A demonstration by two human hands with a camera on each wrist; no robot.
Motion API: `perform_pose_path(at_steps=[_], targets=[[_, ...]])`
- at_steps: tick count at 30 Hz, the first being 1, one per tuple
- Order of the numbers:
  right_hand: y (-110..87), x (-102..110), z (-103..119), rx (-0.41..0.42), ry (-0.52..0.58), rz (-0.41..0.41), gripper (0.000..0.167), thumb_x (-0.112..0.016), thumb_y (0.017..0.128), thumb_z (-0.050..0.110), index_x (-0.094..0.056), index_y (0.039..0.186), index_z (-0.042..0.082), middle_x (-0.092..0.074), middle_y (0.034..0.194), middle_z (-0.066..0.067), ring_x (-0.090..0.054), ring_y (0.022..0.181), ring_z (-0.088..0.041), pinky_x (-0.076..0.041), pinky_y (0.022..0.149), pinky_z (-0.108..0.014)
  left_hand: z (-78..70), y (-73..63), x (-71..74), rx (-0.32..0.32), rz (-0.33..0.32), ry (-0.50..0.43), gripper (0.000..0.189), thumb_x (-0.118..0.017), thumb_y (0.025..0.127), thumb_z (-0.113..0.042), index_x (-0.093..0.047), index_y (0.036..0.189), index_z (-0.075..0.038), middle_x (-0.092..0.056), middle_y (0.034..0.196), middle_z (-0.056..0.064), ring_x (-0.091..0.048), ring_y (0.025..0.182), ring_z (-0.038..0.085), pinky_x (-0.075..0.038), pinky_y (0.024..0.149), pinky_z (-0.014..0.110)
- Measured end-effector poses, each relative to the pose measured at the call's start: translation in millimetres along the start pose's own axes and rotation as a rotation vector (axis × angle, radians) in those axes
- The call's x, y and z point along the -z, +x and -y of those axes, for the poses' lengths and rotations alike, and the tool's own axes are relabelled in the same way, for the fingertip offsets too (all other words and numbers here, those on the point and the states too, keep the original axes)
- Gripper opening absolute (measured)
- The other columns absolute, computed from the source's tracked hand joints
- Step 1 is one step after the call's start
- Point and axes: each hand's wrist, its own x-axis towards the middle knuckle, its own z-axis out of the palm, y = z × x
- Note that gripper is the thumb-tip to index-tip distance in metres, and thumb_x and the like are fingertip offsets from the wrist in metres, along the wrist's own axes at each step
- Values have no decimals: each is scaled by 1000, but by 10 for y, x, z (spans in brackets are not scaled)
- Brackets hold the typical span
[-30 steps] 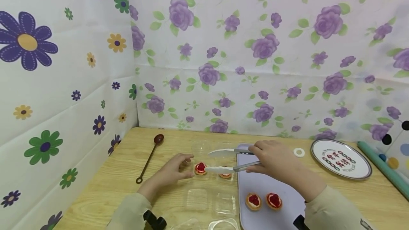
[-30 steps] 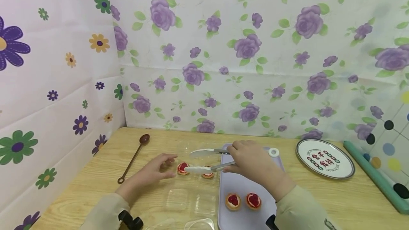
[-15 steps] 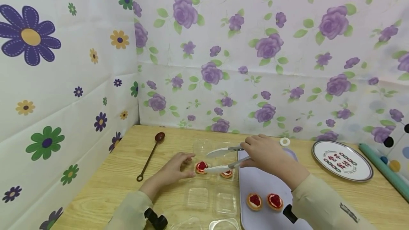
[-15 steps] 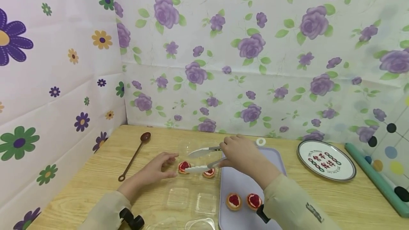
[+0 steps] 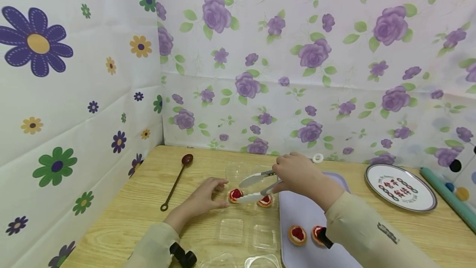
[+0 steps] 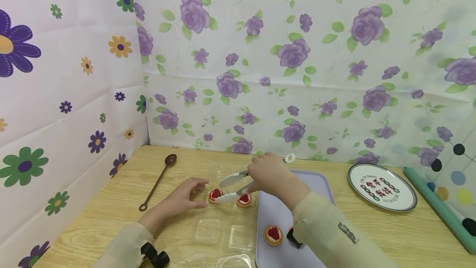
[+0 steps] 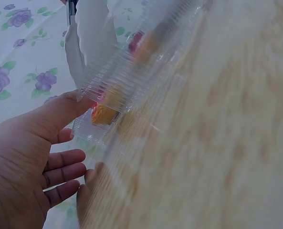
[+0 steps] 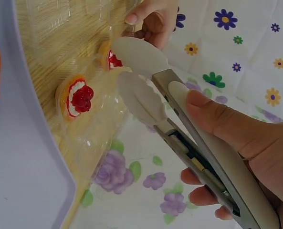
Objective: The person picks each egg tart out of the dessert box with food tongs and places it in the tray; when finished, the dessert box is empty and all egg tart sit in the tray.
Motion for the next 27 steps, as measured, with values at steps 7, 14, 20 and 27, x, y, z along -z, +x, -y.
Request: perform_pose_path(at_steps=[7,14,20,27], targets=[[88,31,47,-14,49,37,46,-70,73,61,-66,76,15,-61,74,3,-53,65,-12,-48,66,-29,-11,9,-9,4,-2,-6,69,-77,80,-36,-50,135,-6,-57,120,10,-55,112,25,-46,98,49],[157,15,68,-11,63,37,44,-72,73,60,-64,70,17,-61,72,4,-51,62,-11,-46,62,-29,-13,4,4,21,-4,-16,68,-78,79,-36,-50,135,-8,-57,121,10,-54,113,25,-45,99,49],[202,28,100,-5,51,84,44,-72,74,59,-67,75,16,-61,76,2,-54,65,-13,-49,66,-30,-1,-2,8,44,5,-36,70,-79,78,-35,-50,136,-8,-57,122,9,-54,114,25,-44,101,49],[256,-9,151,-21,62,162,47,-68,77,60,-69,78,14,-63,81,-1,-58,70,-17,-54,70,-32,-1,-11,11,31,12,-62,71,-79,77,-38,-51,135,-8,-56,121,10,-55,114,24,-45,101,49]])
